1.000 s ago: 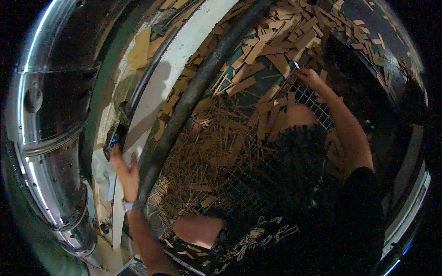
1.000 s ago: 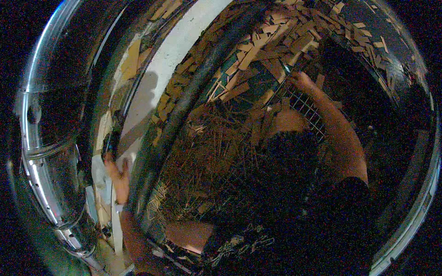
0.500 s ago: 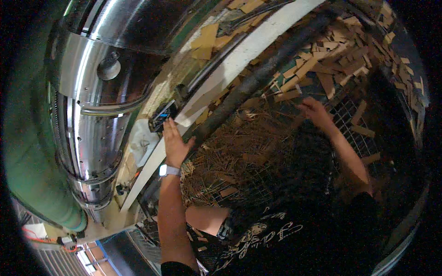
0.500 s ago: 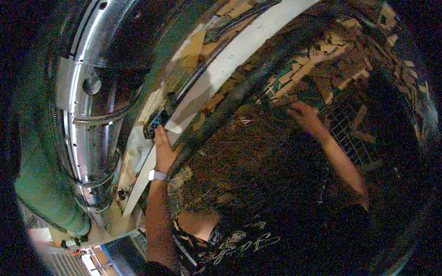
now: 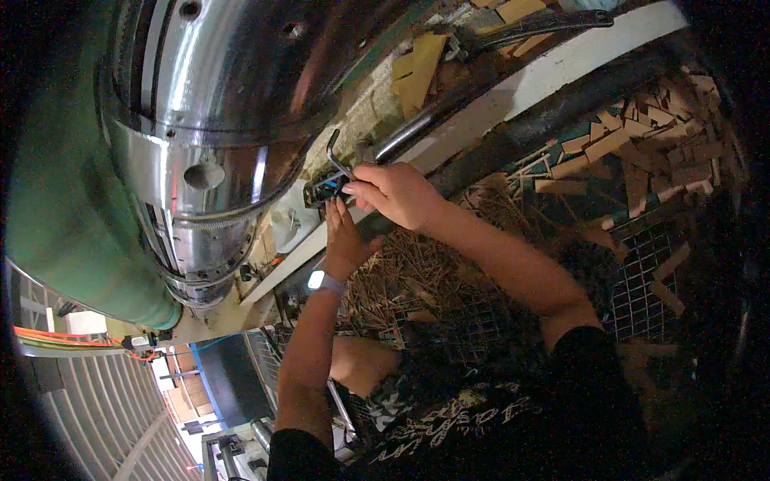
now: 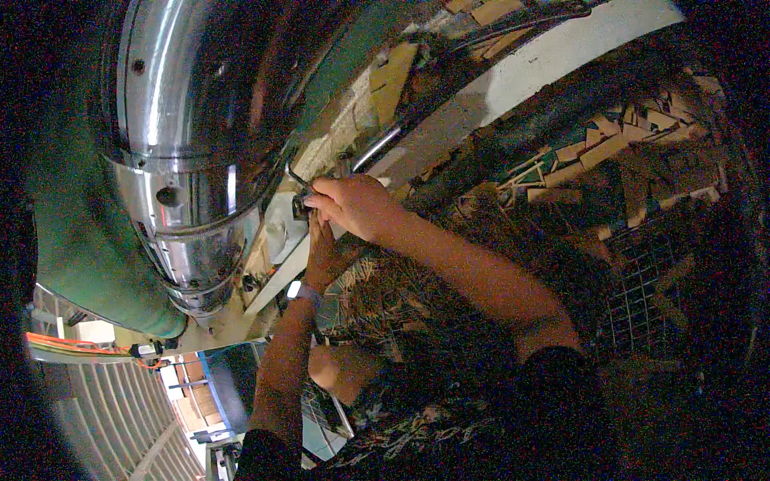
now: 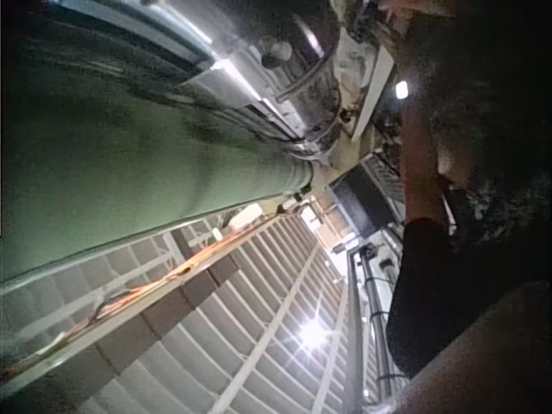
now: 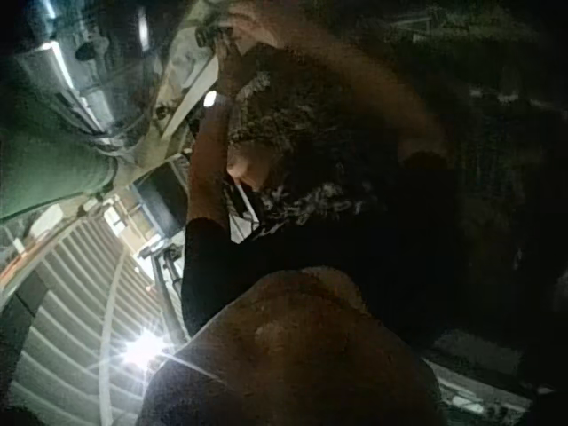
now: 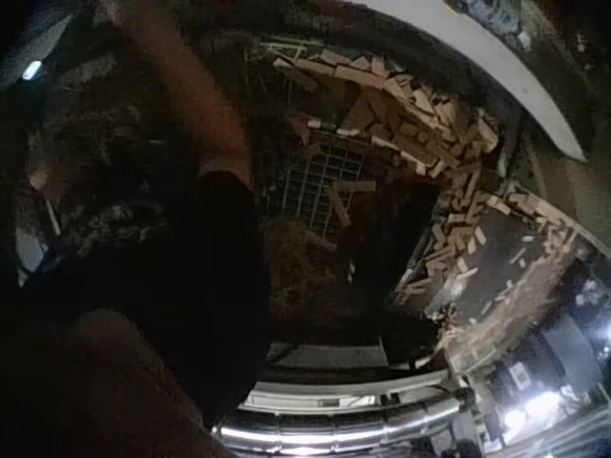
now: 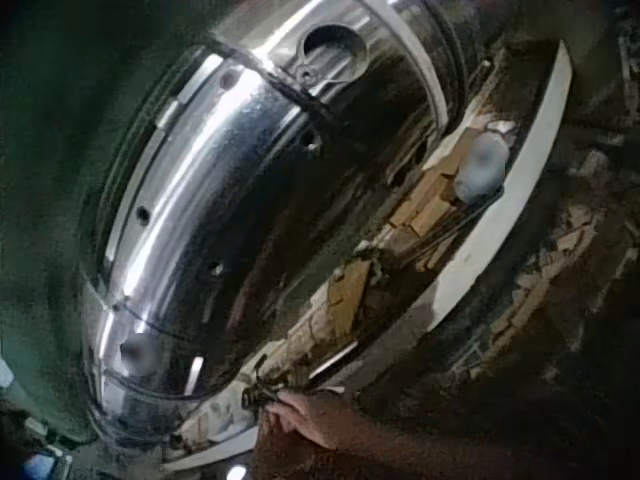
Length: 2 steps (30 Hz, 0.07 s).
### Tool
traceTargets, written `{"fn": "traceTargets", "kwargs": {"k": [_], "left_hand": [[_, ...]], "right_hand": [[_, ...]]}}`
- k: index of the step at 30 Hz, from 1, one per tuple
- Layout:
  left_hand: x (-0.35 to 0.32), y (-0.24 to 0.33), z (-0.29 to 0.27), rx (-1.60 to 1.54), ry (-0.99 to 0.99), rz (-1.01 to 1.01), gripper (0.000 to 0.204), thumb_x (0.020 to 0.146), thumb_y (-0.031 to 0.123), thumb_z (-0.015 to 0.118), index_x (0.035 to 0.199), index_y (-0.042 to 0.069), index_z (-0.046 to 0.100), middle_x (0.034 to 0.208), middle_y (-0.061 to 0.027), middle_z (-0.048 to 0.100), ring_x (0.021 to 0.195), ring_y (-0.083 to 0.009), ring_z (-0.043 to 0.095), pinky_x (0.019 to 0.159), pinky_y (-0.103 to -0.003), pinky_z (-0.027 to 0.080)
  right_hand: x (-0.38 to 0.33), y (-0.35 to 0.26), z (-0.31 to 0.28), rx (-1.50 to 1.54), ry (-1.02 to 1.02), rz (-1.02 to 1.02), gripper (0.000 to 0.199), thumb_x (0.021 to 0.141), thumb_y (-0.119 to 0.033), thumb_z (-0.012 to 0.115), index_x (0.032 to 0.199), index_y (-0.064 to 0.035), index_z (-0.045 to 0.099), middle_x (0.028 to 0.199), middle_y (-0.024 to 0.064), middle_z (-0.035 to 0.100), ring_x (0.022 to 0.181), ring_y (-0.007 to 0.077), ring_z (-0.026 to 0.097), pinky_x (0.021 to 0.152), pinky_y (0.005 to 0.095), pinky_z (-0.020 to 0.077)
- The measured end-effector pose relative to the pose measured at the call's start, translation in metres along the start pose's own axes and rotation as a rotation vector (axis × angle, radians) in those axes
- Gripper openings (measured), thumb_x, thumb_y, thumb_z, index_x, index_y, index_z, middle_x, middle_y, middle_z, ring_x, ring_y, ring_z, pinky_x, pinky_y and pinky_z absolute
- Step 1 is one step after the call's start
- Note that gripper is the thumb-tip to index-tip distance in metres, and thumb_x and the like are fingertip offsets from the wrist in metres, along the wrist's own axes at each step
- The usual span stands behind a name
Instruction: The person cleans debris from the internal components of a large packaging machine and uses an allen key to adjust several screws on a metal cylinder.
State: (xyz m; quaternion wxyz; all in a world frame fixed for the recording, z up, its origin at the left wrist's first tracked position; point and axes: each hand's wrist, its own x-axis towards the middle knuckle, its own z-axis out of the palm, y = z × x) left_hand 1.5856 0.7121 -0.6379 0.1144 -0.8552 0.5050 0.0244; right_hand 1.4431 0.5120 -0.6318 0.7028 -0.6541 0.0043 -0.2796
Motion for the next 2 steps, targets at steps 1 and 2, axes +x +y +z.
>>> {"fn": "traceTargets", "kwargs": {"k": [1, 2], "left_hand": [[-0.0018, -0.0001, -0.0003, -0.013, -0.025, -0.032, 0.108, 0.065, 0.037, 0.075, 0.135, -0.010, 0.008, 0.140, -0.0319, 0.010, 0.132, -0.0447, 0.009, 0.109, -0.047, 0.014], [-0.0006, 0.0090, -0.0055, -0.040, -0.048, -0.059, 0.107, 0.066, 0.037, 0.075, 0.135, -0.010, 0.007, 0.140, -0.0316, 0.009, 0.132, -0.0445, 0.008, 0.109, -0.047, 0.014]], "right_hand": [[0.0036, 0.0005, 0.0000, 0.064, 0.004, 0.001, 0.025, 0.091, -0.026, 0.050, 0.084, -0.0021, 0.055, 0.069, 0.0100, 0.061, 0.066, 0.0209, 0.062, 0.062, 0.0324, 0.0475], [0.0050, 0.0025, -0.0001, 0.115, 0.007, 0.010, 0.025, 0.091, -0.026, 0.050, 0.085, -0.0024, 0.055, 0.070, 0.0100, 0.062, 0.067, 0.0208, 0.063, 0.063, 0.0321, 0.0480]]}}
